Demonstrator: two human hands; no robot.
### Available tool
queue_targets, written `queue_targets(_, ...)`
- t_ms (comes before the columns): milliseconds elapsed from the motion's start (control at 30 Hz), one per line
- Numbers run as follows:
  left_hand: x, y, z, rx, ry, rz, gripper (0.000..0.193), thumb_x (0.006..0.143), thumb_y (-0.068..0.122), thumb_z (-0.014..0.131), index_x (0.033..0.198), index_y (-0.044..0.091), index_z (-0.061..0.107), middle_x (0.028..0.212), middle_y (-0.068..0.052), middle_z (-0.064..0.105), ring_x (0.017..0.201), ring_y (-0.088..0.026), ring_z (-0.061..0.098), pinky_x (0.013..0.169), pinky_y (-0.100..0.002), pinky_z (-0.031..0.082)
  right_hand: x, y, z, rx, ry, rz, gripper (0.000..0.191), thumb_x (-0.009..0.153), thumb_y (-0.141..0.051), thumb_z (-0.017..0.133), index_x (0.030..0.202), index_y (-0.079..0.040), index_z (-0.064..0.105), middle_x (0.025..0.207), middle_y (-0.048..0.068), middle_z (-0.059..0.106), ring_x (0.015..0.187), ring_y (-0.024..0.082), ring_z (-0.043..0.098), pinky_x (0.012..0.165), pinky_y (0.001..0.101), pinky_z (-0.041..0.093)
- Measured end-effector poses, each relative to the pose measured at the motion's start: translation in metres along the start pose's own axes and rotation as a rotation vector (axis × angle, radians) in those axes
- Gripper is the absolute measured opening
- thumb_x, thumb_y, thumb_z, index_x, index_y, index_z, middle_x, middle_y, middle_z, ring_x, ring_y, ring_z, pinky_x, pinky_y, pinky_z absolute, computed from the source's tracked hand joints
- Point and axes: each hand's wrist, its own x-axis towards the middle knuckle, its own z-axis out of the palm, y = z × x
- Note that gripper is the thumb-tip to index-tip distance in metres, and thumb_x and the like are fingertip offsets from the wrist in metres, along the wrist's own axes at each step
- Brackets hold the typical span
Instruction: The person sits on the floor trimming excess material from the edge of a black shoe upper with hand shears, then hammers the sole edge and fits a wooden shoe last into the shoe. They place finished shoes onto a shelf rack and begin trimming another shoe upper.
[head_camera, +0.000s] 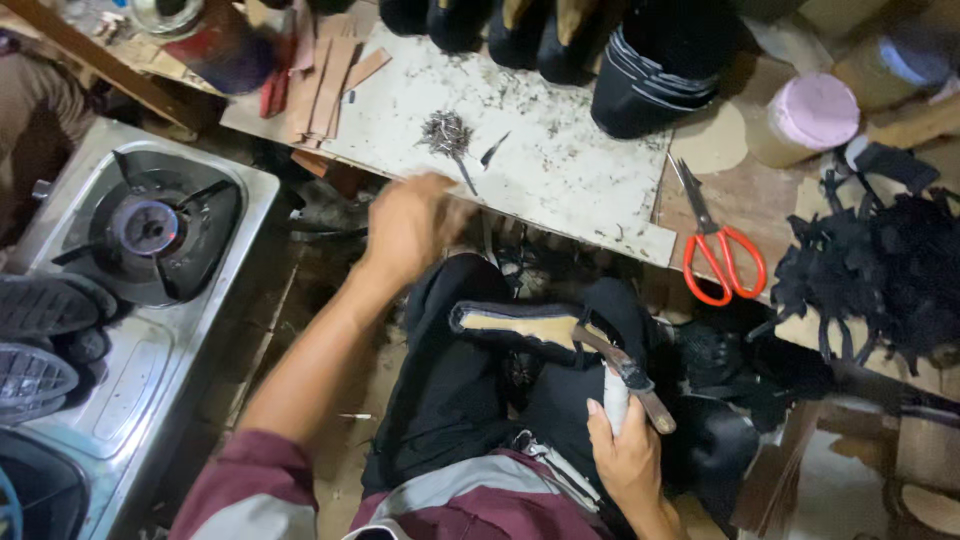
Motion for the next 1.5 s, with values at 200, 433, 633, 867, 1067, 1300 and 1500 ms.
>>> queue_targets(200, 0.055, -0.117, -0.05, 0.315, 0.333, -0.214, 0.025, 0.089, 0.021, 0.076, 0.104, 0.002, 0.074, 0.106, -0.025, 0.068, 0.095, -0.044, 0.065, 0.081, -0.052, 0.053, 0.0, 0.009, 0.01, 0.018, -0.042, 0.109, 0.038, 0.088, -0.028, 0.071, 0.113, -0.001, 0.06, 0.072, 0.02, 0.07, 0.067, 0.039, 0.071, 0.061, 0.0481, 0.053)
queue_targets(433, 0.07, -0.15, -0.054, 0.34, 0.248, -0.286, 0.026, 0.089, 0.024, 0.073, 0.094, -0.002, 0.073, 0.102, -0.029, 0.067, 0.091, -0.048, 0.065, 0.081, -0.055, 0.052, 0.003, -0.004, 0.012, 0.083, -0.033, 0.203, 0.048, 0.085, -0.028, 0.069, 0.124, -0.002, 0.057, 0.063, 0.014, 0.07, 0.053, 0.028, 0.072, 0.055, 0.041, 0.056)
queue_targets(633, 0.067, -0.154, -0.062, 0.318, 0.26, -0.255, 0.023, 0.095, 0.021, 0.067, 0.094, -0.001, 0.072, 0.103, -0.027, 0.068, 0.092, -0.047, 0.066, 0.082, -0.054, 0.052, 0.006, -0.012, 0.015, 0.117, -0.038, 0.302, 0.054, 0.085, -0.027, 0.071, 0.131, -0.002, 0.056, 0.065, 0.015, 0.071, 0.053, 0.024, 0.073, 0.055, 0.0388, 0.056)
queue_targets(867, -0.011, -0.162, -0.07, -0.064, 0.676, -0.357, 0.018, 0.105, 0.015, 0.061, 0.111, 0.001, 0.07, 0.095, -0.021, 0.073, 0.084, -0.034, 0.073, 0.078, -0.044, 0.056, -0.007, 0.019, 0.04, 0.116, 0.083, 0.351, 0.056, 0.085, -0.027, 0.075, 0.132, -0.001, 0.059, 0.066, 0.016, 0.069, 0.05, 0.023, 0.067, 0.051, 0.0376, 0.054)
queue_targets(1067, -0.121, -0.202, -0.127, -0.696, 0.868, -0.625, 0.039, 0.098, -0.002, 0.06, 0.135, -0.004, 0.05, 0.098, -0.016, 0.072, 0.07, -0.018, 0.073, 0.06, -0.029, 0.06, -0.012, 0.035, 0.046, 0.182, 0.042, 0.259, 0.06, 0.087, -0.021, 0.072, 0.138, 0.004, 0.055, 0.063, 0.013, 0.067, 0.045, 0.019, 0.063, 0.05, 0.033, 0.052)
queue_targets(1300, -0.191, -0.215, -0.179, -0.547, 0.772, -0.854, 0.039, 0.096, -0.006, 0.059, 0.135, -0.012, 0.054, 0.096, -0.016, 0.068, 0.07, -0.021, 0.073, 0.061, -0.031, 0.063, -0.009, 0.013, 0.041, 0.242, 0.022, 0.219, 0.064, 0.087, -0.018, 0.071, 0.145, 0.0, 0.051, 0.067, 0.011, 0.067, 0.047, 0.017, 0.062, 0.05, 0.0329, 0.051)
queue_targets(1500, -0.2, -0.21, -0.167, -0.673, 0.746, -0.844, 0.034, 0.096, -0.002, 0.057, 0.13, -0.006, 0.054, 0.096, -0.014, 0.068, 0.06, -0.017, 0.067, 0.052, -0.028, 0.054, -0.011, -0.003, 0.028, 0.133, -0.02, 0.183, 0.062, 0.087, -0.02, 0.074, 0.142, 0.0, 0.053, 0.067, 0.009, 0.068, 0.05, 0.016, 0.066, 0.055, 0.032, 0.053)
